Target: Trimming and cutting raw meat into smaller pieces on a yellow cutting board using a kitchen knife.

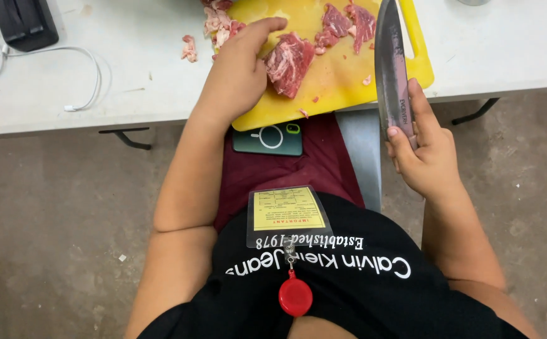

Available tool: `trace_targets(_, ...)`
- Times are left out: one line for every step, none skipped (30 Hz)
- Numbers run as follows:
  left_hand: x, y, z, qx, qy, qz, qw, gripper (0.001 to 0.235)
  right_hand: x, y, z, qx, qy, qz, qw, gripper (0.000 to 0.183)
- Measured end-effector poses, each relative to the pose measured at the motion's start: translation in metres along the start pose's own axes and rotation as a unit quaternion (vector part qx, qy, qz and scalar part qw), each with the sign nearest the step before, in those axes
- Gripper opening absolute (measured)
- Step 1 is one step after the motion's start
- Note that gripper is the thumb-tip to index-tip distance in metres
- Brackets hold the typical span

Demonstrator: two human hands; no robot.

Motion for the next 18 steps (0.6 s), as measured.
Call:
trace_targets(-0.002, -0.003, -0.002, 0.027, -0.05, 0.027, 0.998, 0.06, 0.001, 0.001, -0.001, 0.002, 0.005, -0.002, 1.0, 0.068)
trace_targets(-0.005, -0.006, -0.003, 0.053, -0.099, 0.054, 0.992, 0.043, 0.001, 0.003, -0.002, 0.003, 0.01, -0.004, 1.0, 0.068)
trace_targets(-0.007, -0.009, -0.009, 0.053, -0.1, 0.054, 0.992, 0.043, 0.001, 0.003, -0.003, 0.002, 0.01, -0.003, 1.0, 0.068)
trace_targets(-0.009, -0.011, -0.014, 0.109, -0.097, 0.069, 0.987, 0.053, 0.001, 0.003, -0.004, 0.01, 0.012, -0.002, 1.0, 0.068)
trace_targets(-0.012, -0.014, -0.018, 0.166, -0.093, 0.085, 0.978, 0.082, 0.001, 0.004, -0.006, 0.018, 0.016, -0.002, 1.0, 0.068)
trace_targets(-0.011, -0.012, -0.022, 0.166, -0.095, 0.086, 0.978, 0.082, 0.001, 0.004, -0.007, 0.018, 0.017, 0.0, 1.0, 0.068)
trace_targets(-0.01, -0.01, -0.026, 0.176, -0.093, 0.073, 0.977, 0.075, 0.001, 0.003, -0.007, 0.015, 0.018, -0.009, 1.0, 0.069)
trace_targets(-0.009, -0.009, -0.031, 0.187, -0.091, 0.061, 0.976, 0.071, 0.001, 0.003, -0.008, 0.013, 0.02, -0.018, 1.0, 0.069)
trace_targets(-0.006, -0.012, -0.02, 0.189, -0.091, 0.06, 0.976, 0.071, 0.001, 0.002, -0.009, 0.015, 0.02, -0.017, 1.0, 0.069)
trace_targets(-0.003, -0.017, -0.012, 0.086, -0.037, 0.006, 0.996, 0.061, 0.001, 0.0, -0.009, 0.02, 0.016, -0.018, 1.0, 0.07)
trace_targets(0.0, -0.022, -0.006, -0.021, 0.022, -0.048, 0.998, 0.058, -0.001, -0.001, -0.009, 0.024, 0.012, -0.023, 0.999, 0.07)
trace_targets(0.002, -0.02, -0.001, -0.022, 0.024, -0.048, 0.998, 0.058, -0.001, -0.002, -0.009, 0.024, 0.011, -0.025, 0.999, 0.07)
trace_targets(0.003, -0.017, 0.001, -0.004, 0.04, -0.05, 0.998, 0.063, -0.001, -0.002, -0.009, 0.022, 0.013, -0.018, 1.0, 0.069)
trace_targets(0.004, -0.014, 0.004, 0.014, 0.056, -0.052, 0.997, 0.067, 0.0, -0.003, -0.009, 0.021, 0.015, -0.011, 1.0, 0.069)
trace_targets(0.003, -0.013, 0.004, 0.013, 0.057, -0.051, 0.997, 0.067, -0.001, -0.004, -0.009, 0.02, 0.016, -0.013, 1.0, 0.069)
trace_targets(0.001, -0.013, 0.007, 0.054, -0.007, -0.055, 0.997, 0.059, -0.001, -0.004, -0.009, 0.026, 0.016, -0.011, 0.999, 0.068)
trace_targets(0.0, -0.012, 0.01, 0.096, -0.071, -0.06, 0.991, 0.052, 0.0, -0.005, -0.01, 0.032, 0.015, -0.008, 0.999, 0.068)
trace_targets(-0.002, -0.016, 0.007, 0.097, -0.07, -0.059, 0.991, 0.052, 0.0, -0.005, -0.011, 0.032, 0.016, -0.009, 0.999, 0.068)
Point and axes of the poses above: each hand's wrist, its own x-axis towards the middle knuckle, its own z-axis out of the back of the hand, y = z × x, the point moved 2 cm from there along x, towards the middle knuckle, and after that the axes turned 7 degrees about -y, right-handed, at the moved point
